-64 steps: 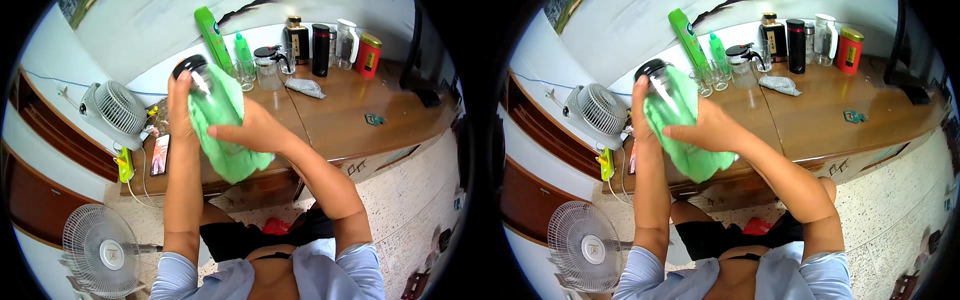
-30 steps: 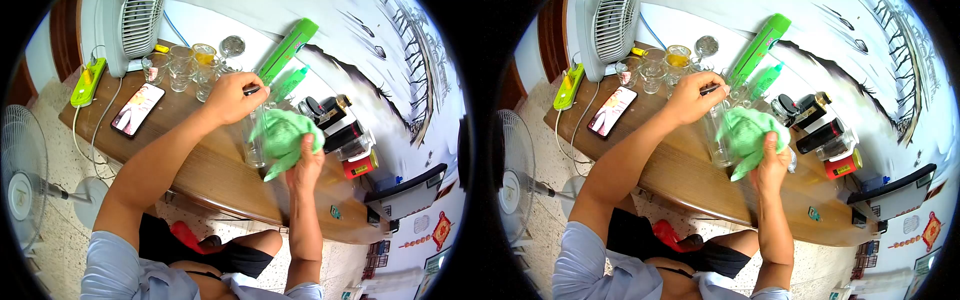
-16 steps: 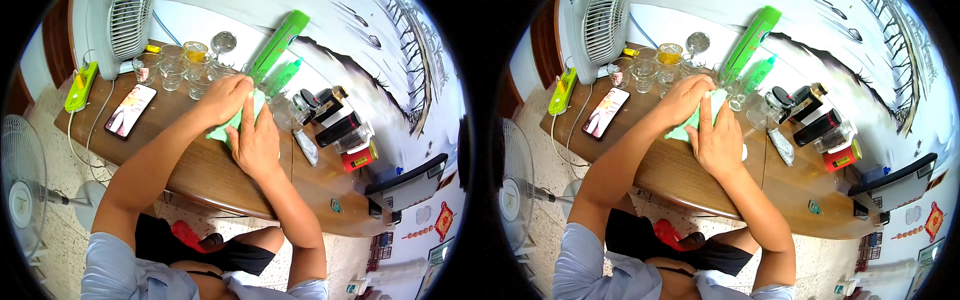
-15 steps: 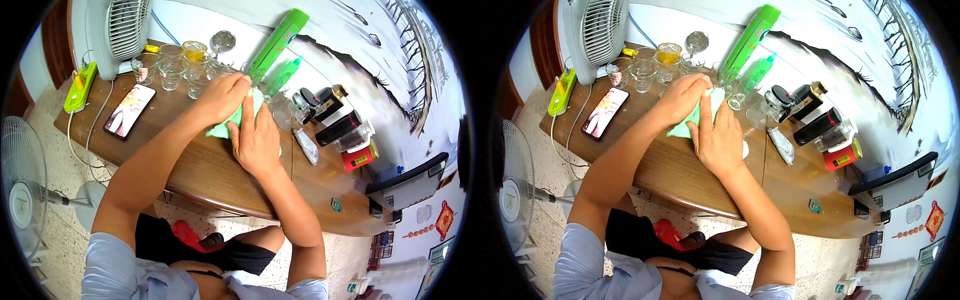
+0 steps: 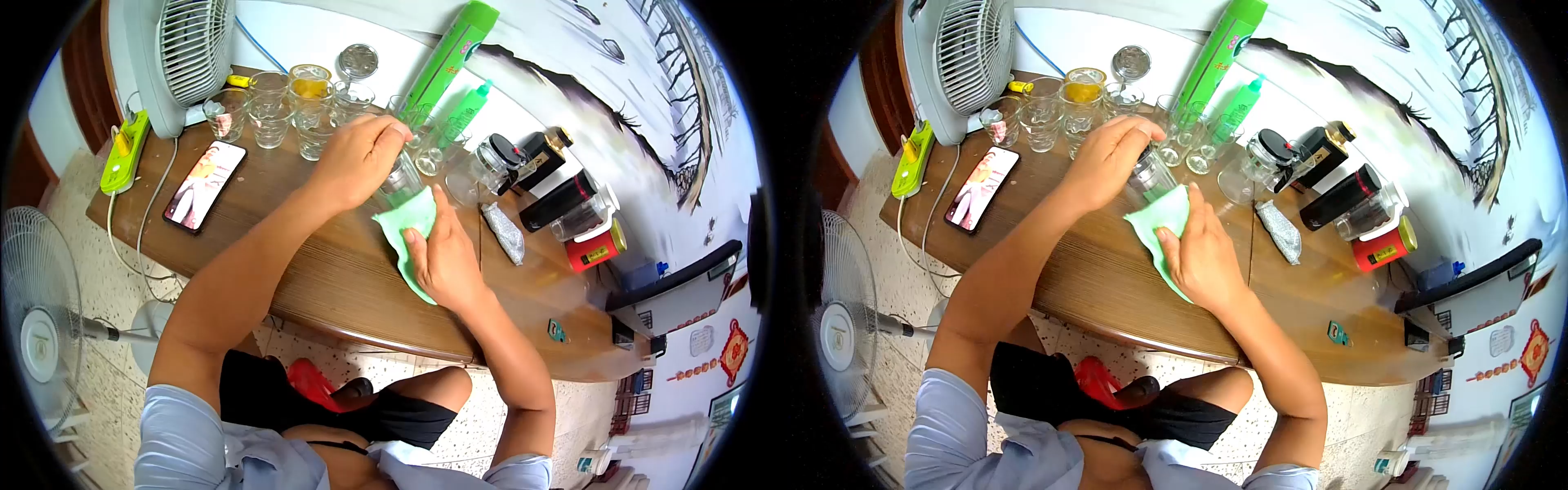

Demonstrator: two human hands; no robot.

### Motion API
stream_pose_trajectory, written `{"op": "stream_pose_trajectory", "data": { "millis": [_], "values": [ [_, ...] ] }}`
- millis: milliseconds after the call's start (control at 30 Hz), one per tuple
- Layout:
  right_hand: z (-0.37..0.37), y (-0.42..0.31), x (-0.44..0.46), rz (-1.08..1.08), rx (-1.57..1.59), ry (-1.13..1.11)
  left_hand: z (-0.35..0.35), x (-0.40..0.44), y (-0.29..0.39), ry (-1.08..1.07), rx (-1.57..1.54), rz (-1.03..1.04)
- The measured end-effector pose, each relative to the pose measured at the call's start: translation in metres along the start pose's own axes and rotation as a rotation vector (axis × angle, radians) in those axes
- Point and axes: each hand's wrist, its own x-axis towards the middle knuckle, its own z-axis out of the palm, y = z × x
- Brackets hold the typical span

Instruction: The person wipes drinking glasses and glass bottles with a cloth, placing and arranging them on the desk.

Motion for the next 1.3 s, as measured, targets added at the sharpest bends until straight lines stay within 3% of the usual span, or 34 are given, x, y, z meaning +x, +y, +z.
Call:
{"op": "stream_pose_trajectory", "data": {
  "millis": [200, 333, 533, 600, 700, 800, 1000, 1133, 1300],
  "values": [
    [-0.001, -0.017, 0.056, -0.142, 0.057, 0.108, -0.006, -0.004, 0.011, -0.046, 0.001, 0.112],
    [-0.001, -0.013, 0.064, -0.173, 0.11, 0.086, -0.002, 0.001, 0.006, 0.099, -0.171, 0.196],
    [0.004, 0.004, 0.024, -0.077, 0.117, 0.018, -0.016, 0.002, 0.011, -0.011, -0.104, -0.068],
    [0.009, 0.017, 0.017, -0.105, 0.153, 0.039, -0.014, 0.006, -0.011, 0.022, -0.131, -0.088],
    [-0.004, 0.018, 0.021, 0.017, 0.277, -0.21, -0.02, 0.011, -0.02, 0.066, -0.159, -0.125],
    [0.0, 0.014, 0.018, 0.012, 0.252, -0.165, -0.021, 0.009, -0.006, 0.081, -0.127, -0.176],
    [0.006, -0.005, 0.021, -0.05, 0.37, 0.033, -0.014, 0.0, 0.024, -0.027, -0.055, 0.319],
    [-0.006, -0.01, 0.027, -0.203, 0.365, 0.231, -0.002, -0.009, 0.037, -0.133, -0.236, 0.567],
    [-0.01, -0.008, 0.029, -0.313, 0.341, 0.308, -0.002, -0.012, 0.041, -0.131, -0.168, 0.633]
  ]
}}
